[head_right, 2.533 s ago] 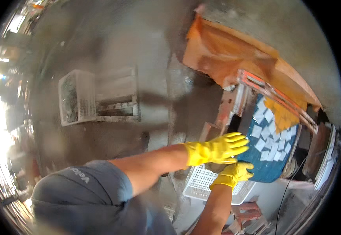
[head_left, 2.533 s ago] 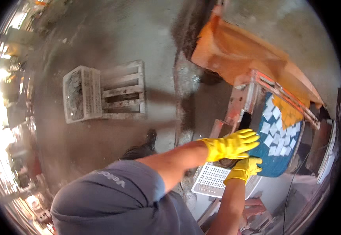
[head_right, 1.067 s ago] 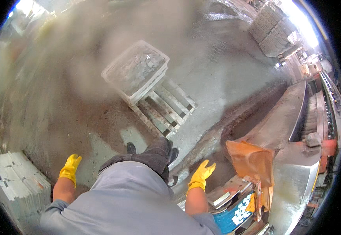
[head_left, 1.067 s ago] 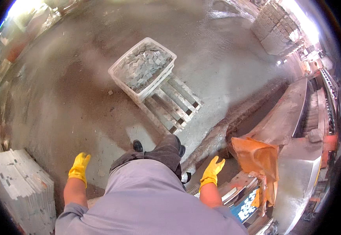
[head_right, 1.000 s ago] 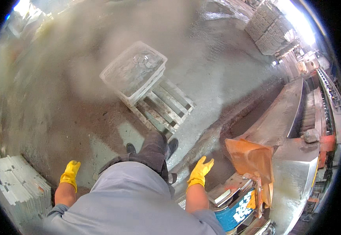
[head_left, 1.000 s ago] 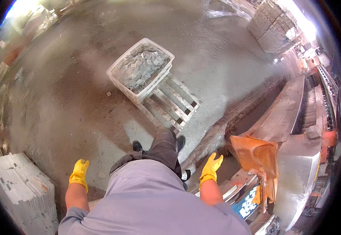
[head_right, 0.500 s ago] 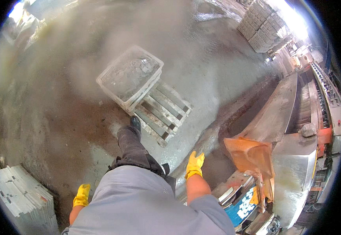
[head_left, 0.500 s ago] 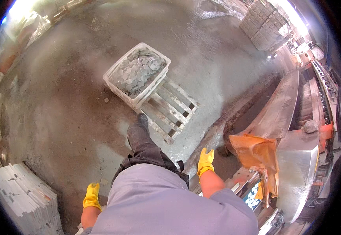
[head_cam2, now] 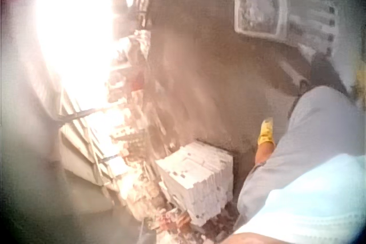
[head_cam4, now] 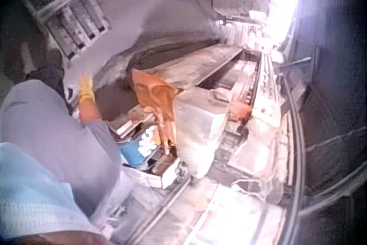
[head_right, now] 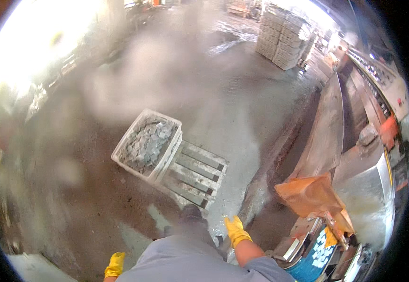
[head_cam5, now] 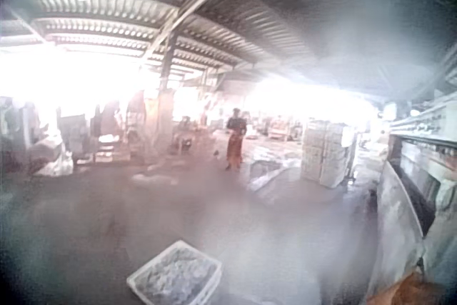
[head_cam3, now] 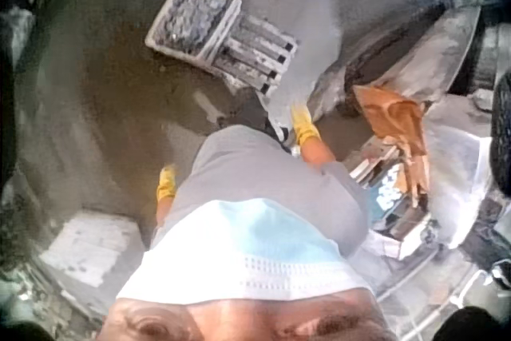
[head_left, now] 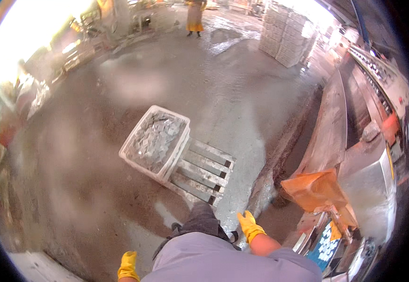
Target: The person sorts small square tiles from a large pile into a white plastic basket, then carries the basket to a nearby area and places it on the floor. The person then returns to the tile pile and continues sorting tiles into the basket.
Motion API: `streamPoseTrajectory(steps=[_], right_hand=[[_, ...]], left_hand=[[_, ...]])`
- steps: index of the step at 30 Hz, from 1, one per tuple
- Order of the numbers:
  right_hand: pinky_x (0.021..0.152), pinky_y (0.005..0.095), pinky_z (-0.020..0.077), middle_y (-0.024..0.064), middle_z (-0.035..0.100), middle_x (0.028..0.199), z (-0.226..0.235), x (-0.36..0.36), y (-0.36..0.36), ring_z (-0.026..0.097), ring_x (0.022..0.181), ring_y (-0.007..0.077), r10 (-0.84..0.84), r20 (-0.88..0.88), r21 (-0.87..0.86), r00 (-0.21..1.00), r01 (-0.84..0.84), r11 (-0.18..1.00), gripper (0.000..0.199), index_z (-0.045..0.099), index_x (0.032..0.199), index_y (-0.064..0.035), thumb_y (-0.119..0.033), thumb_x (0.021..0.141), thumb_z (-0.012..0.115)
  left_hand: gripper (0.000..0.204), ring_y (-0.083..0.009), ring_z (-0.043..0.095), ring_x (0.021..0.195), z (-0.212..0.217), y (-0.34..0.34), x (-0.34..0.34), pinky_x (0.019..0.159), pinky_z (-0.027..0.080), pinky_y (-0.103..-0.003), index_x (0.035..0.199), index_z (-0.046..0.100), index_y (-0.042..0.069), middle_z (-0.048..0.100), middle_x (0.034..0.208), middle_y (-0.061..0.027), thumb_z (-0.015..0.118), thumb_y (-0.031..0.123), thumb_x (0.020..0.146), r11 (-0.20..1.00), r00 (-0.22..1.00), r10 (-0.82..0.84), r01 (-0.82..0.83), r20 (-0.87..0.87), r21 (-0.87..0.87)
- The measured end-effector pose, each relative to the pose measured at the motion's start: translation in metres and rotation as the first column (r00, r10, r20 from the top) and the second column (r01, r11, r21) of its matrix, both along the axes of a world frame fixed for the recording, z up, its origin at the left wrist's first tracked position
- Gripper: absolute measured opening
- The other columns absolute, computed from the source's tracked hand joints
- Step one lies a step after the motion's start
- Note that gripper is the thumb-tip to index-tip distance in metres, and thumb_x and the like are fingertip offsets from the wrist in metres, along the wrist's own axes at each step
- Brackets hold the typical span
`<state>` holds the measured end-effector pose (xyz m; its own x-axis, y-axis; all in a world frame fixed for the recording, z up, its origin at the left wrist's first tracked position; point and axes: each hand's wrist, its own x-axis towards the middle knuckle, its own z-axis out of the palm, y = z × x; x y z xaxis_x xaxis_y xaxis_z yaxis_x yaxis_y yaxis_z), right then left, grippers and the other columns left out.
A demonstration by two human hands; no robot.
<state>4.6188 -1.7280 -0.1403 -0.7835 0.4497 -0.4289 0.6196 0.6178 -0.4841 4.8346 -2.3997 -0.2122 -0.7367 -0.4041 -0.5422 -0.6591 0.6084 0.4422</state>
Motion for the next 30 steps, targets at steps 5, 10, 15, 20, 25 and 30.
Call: streamPoseTrajectory(steps=[5,10,15,20,25,30], right_hand=[[0.124,0.0427,0.0358,0.0271,0.053,0.156,0.008,0.035,0.068,0.049,0.148,0.0390,-0.176,0.238,-0.065,0.955,0.197,0.978,0.087,0.051,0.153,0.0043,-0.059,0.095,0.062],[0.121,0.0410,0.0394,0.0269,0.055,0.154,0.031,0.039,0.109,0.052,0.145,0.0382,-0.482,0.193,-0.255,0.854,0.518,0.816,0.082,0.049,0.155,0.0027,-0.052,0.096,0.066],[0.107,0.0433,0.0503,0.0306,0.068,0.134,-0.014,0.044,0.219,0.067,0.125,0.0411,-0.608,0.078,-0.147,0.790,0.613,0.776,0.081,0.055,0.145,0.0079,-0.050,0.091,0.072],[0.122,0.0425,0.0384,0.0334,0.057,0.149,0.036,-0.043,0.342,0.050,0.146,0.0412,-0.619,-0.045,-0.199,0.784,0.600,0.775,0.081,0.050,0.151,0.0093,-0.046,0.095,0.071],[0.123,0.0461,0.0373,0.0284,0.053,0.154,0.131,-0.200,0.540,0.051,0.144,0.0412,-0.465,-0.529,-0.009,0.710,0.543,0.840,0.074,0.048,0.154,-0.0003,-0.044,0.099,0.068],[0.124,0.0474,0.0369,0.0289,0.050,0.157,0.234,-0.319,0.724,0.050,0.145,0.0429,-0.161,-0.757,0.464,0.633,0.695,0.549,0.079,0.045,0.157,0.0012,-0.046,0.098,0.069]], left_hand=[[0.052,-0.0354,0.074,0.110,0.037,0.090,-0.149,0.099,0.056,-0.044,0.122,0.075,-0.003,0.079,0.115,-0.0203,0.076,0.041,0.094,0.964,0.996,-0.088,0.091,-0.024,0.251],[0.050,-0.0346,0.075,0.109,0.070,0.168,-0.250,0.097,0.056,-0.044,0.120,0.076,-0.003,0.079,0.113,-0.0202,0.075,0.040,0.095,0.902,0.911,-0.410,0.396,0.054,0.170],[0.050,-0.0342,0.074,0.109,0.072,0.309,-0.372,0.097,0.056,-0.044,0.120,0.075,-0.003,0.079,0.113,-0.0207,0.075,0.040,0.095,0.763,0.756,-0.645,0.628,0.111,0.151],[0.051,-0.0338,0.074,0.110,0.096,0.425,-0.476,0.097,0.056,-0.044,0.121,0.075,-0.003,0.079,0.113,-0.0213,0.075,0.040,0.095,0.665,0.661,-0.747,0.742,0.076,0.085],[0.047,-0.0312,0.072,0.112,0.095,0.582,-0.569,0.098,0.055,-0.042,0.123,0.073,-0.002,0.078,0.114,-0.0193,0.069,0.039,0.101,0.641,0.669,-0.722,0.743,-0.177,0.194],[0.048,-0.0299,0.073,0.107,0.077,0.682,-0.652,0.096,0.055,-0.040,0.124,0.073,-0.002,0.077,0.111,-0.0187,0.072,0.038,0.099,0.577,0.596,-0.795,0.800,-0.114,0.161]])
